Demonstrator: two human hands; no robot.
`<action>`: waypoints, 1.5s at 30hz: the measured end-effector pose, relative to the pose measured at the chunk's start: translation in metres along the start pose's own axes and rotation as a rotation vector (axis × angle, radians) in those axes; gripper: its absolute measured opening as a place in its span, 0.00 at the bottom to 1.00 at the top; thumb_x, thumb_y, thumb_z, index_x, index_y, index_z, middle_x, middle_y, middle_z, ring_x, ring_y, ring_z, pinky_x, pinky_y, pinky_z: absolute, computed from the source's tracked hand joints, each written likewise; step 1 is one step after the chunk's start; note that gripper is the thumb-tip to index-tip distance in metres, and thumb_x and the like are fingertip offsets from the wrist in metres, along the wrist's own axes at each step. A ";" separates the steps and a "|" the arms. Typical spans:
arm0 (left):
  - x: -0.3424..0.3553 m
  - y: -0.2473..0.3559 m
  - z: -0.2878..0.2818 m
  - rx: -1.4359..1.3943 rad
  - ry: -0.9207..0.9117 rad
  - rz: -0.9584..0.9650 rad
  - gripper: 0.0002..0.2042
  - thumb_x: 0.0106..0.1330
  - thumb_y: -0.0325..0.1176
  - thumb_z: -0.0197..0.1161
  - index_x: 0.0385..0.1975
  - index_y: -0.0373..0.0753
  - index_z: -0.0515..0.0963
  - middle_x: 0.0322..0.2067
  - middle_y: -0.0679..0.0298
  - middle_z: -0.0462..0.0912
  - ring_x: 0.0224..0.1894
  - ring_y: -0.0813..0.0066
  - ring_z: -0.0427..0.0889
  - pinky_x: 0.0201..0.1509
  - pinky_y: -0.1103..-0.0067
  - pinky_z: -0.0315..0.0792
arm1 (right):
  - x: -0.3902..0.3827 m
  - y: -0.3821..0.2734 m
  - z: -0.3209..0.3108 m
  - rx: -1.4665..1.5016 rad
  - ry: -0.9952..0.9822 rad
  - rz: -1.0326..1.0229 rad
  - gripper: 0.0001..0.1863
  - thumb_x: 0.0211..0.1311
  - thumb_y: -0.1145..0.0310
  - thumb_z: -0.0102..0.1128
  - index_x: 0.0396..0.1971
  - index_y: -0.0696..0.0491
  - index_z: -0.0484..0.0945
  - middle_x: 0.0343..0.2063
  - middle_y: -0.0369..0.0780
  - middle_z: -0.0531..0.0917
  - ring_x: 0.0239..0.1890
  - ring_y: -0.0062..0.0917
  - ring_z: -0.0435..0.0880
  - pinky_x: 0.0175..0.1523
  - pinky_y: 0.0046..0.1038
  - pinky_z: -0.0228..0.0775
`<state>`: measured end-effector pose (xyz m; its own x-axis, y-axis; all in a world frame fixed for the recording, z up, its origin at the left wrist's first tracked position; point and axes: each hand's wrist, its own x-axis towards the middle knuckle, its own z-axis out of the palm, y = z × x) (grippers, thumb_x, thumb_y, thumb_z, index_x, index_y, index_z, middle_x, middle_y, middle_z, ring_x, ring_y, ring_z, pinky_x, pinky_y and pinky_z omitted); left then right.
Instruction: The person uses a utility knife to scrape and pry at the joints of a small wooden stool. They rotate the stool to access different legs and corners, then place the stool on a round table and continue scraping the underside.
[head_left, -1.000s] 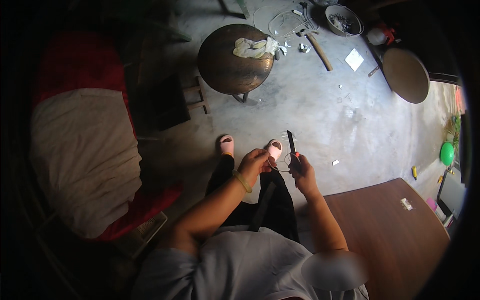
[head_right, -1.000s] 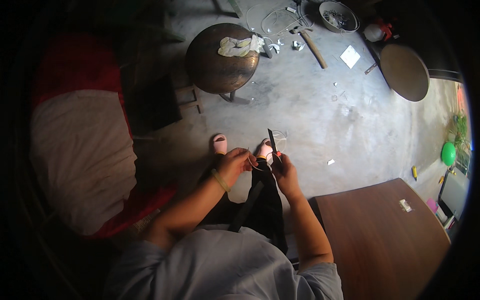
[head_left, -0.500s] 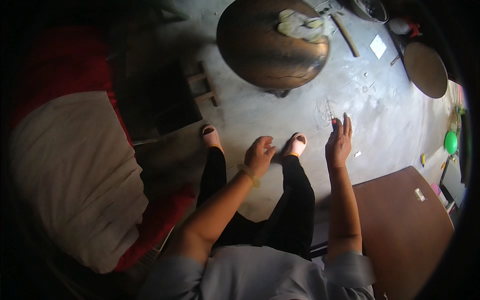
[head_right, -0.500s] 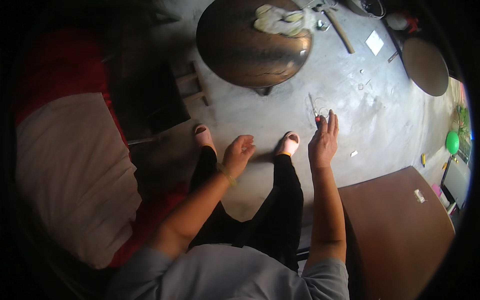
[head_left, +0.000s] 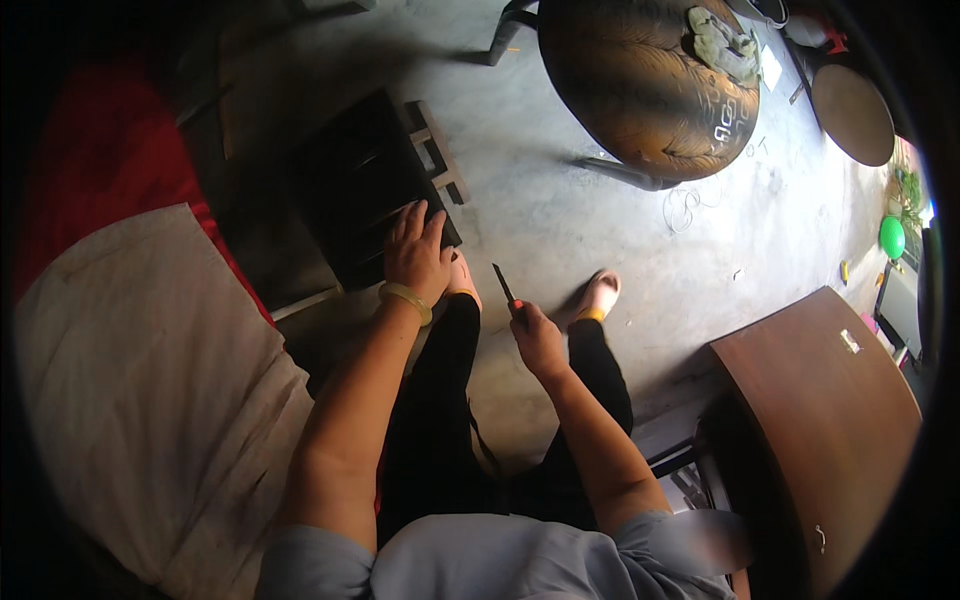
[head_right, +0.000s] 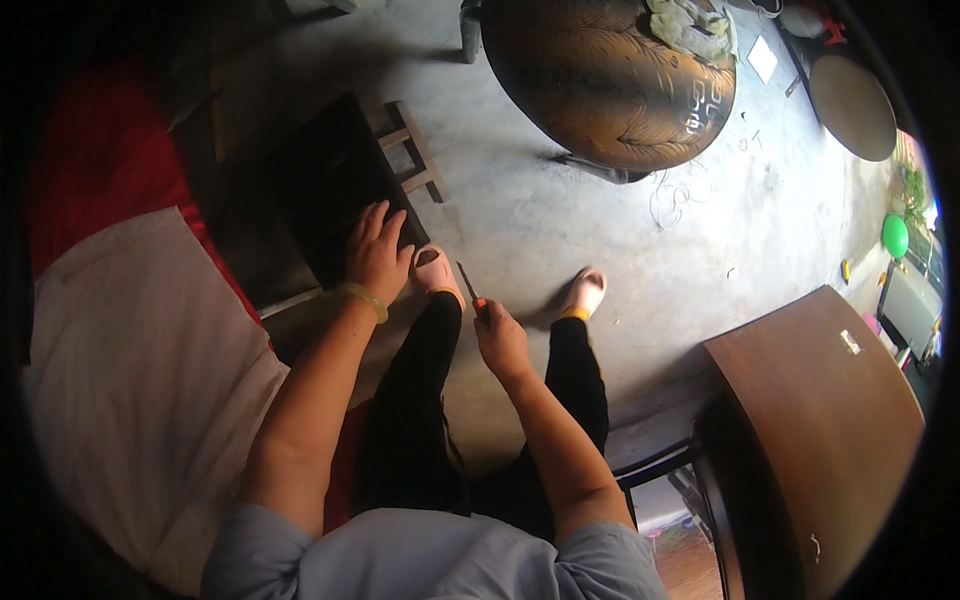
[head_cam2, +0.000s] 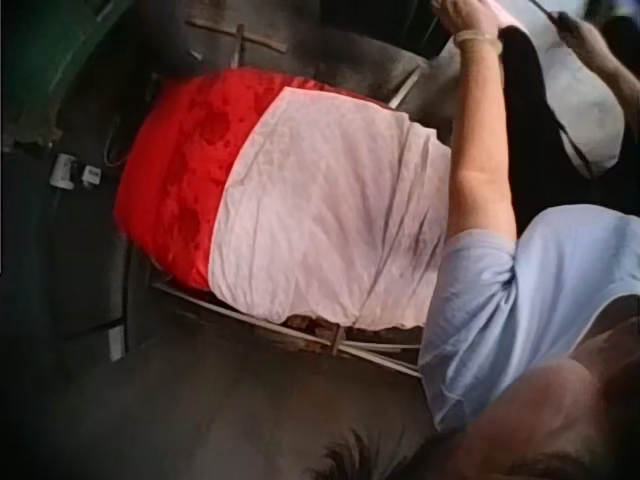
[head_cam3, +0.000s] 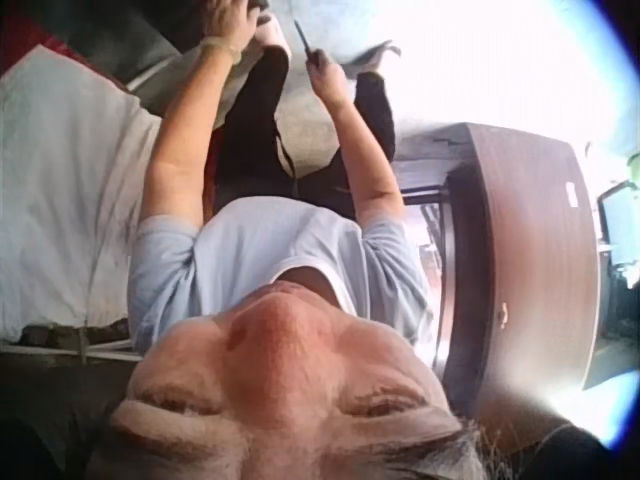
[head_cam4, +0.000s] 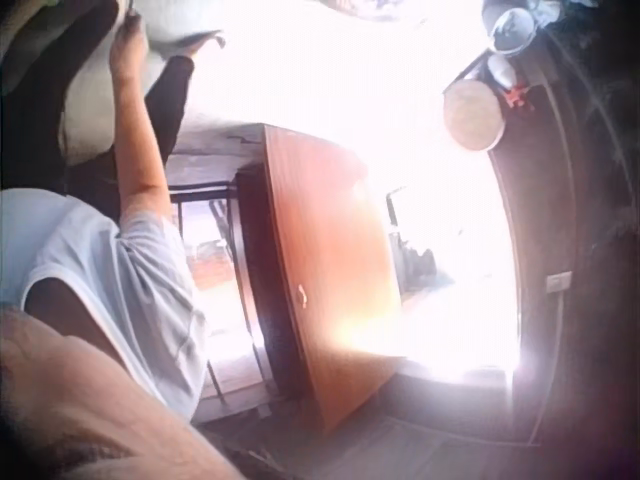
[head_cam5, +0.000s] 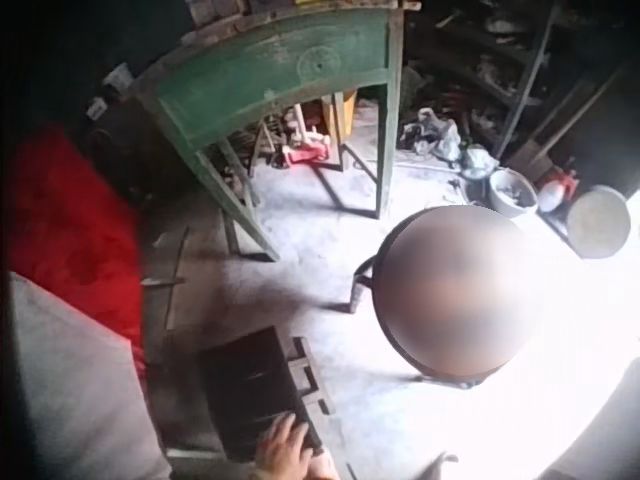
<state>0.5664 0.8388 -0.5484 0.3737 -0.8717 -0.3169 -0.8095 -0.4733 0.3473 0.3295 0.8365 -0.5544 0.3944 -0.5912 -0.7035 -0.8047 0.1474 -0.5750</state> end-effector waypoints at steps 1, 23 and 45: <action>0.010 -0.003 -0.001 0.053 0.001 0.026 0.23 0.53 0.33 0.64 0.51 0.39 0.72 0.59 0.55 0.65 0.62 0.55 0.62 0.63 0.66 0.59 | 0.010 -0.001 0.004 -0.024 -0.003 0.015 0.13 0.61 0.63 0.51 0.42 0.53 0.73 0.34 0.51 0.80 0.37 0.49 0.78 0.40 0.45 0.69; 0.059 -0.064 0.116 -0.007 0.158 0.169 0.25 0.58 0.38 0.55 0.56 0.37 0.70 0.64 0.47 0.58 0.66 0.40 0.50 0.67 0.54 0.44 | 0.231 0.077 0.142 0.644 -0.216 0.394 0.23 0.61 0.71 0.43 0.57 0.58 0.60 0.27 0.48 0.78 0.21 0.32 0.82 0.22 0.32 0.76; 0.059 -0.073 0.125 -0.052 0.189 0.217 0.22 0.65 0.45 0.45 0.50 0.36 0.75 0.62 0.46 0.61 0.66 0.40 0.49 0.67 0.55 0.43 | 0.276 0.055 0.201 -0.436 -0.162 0.268 0.46 0.48 0.74 0.61 0.68 0.48 0.47 0.45 0.48 0.69 0.42 0.38 0.78 0.42 0.32 0.76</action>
<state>0.5913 0.8375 -0.7030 0.2764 -0.9590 -0.0621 -0.8573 -0.2753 0.4350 0.4837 0.8408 -0.8645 0.1853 -0.4428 -0.8772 -0.9827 -0.0873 -0.1635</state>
